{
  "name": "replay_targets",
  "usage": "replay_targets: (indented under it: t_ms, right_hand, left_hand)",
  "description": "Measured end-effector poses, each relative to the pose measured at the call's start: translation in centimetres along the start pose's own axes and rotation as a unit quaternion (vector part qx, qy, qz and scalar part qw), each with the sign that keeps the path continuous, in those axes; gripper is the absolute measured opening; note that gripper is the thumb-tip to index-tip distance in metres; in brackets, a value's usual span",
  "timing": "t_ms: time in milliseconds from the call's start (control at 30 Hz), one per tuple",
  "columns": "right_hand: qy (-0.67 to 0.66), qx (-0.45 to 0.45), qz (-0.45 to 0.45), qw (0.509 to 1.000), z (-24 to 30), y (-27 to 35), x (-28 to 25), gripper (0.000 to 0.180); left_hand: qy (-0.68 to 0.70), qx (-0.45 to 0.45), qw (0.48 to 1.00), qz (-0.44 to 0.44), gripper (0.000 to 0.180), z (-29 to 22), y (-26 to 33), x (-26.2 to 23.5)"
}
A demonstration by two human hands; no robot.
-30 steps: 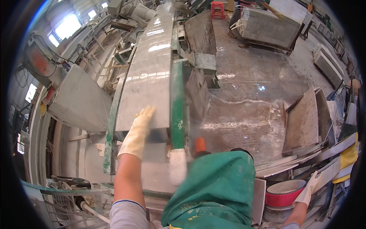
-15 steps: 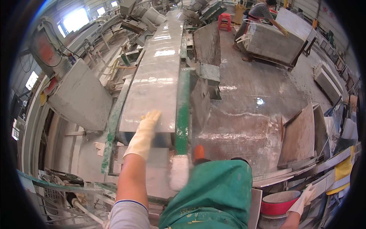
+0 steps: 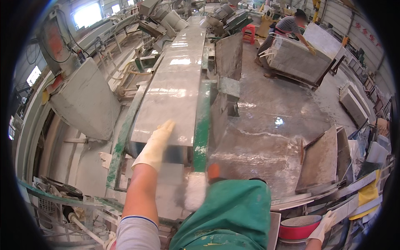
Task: The person repeatedly picks up rectangular slabs from a conveyor belt and places them onto a nearby stack. The person uses both hands to lift and position each slab, maintaining a steady rhythm throughout the clip.
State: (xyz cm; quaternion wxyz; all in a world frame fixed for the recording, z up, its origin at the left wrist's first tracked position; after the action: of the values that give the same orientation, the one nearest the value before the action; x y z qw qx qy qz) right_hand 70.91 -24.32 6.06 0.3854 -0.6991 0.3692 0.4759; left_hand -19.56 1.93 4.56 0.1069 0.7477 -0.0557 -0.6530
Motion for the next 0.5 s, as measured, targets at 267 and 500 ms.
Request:
replay_targets:
  t_ms: [267, 500]
  right_hand:
    - [-0.005, 0.008, -0.001, 1.0, 0.9, 2.7, -2.1, 0.062]
    - [-0.016, -0.001, -0.022, 1.0, 0.3, 2.2, -0.1, 0.061]
  left_hand:
    - [-0.096, -0.148, 0.984, -0.001, 0.075, -2.3, 1.1, -0.7]
    - [-0.096, -0.202, 0.974, 0.023, 0.074, -2.7, 0.5, -0.8]
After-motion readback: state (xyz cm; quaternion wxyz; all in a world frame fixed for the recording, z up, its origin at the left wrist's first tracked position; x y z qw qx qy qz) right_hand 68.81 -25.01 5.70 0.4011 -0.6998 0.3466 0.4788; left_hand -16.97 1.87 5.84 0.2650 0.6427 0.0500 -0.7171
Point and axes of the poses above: each hand's wrist, its own y-axis away from the middle knuckle, its own x-axis out of the palm, z = x × y, the point moved 4 cm from there along -y, towards the middle knuckle, and after that the axes turned 3 degrees about y, right-handed, at the moved point
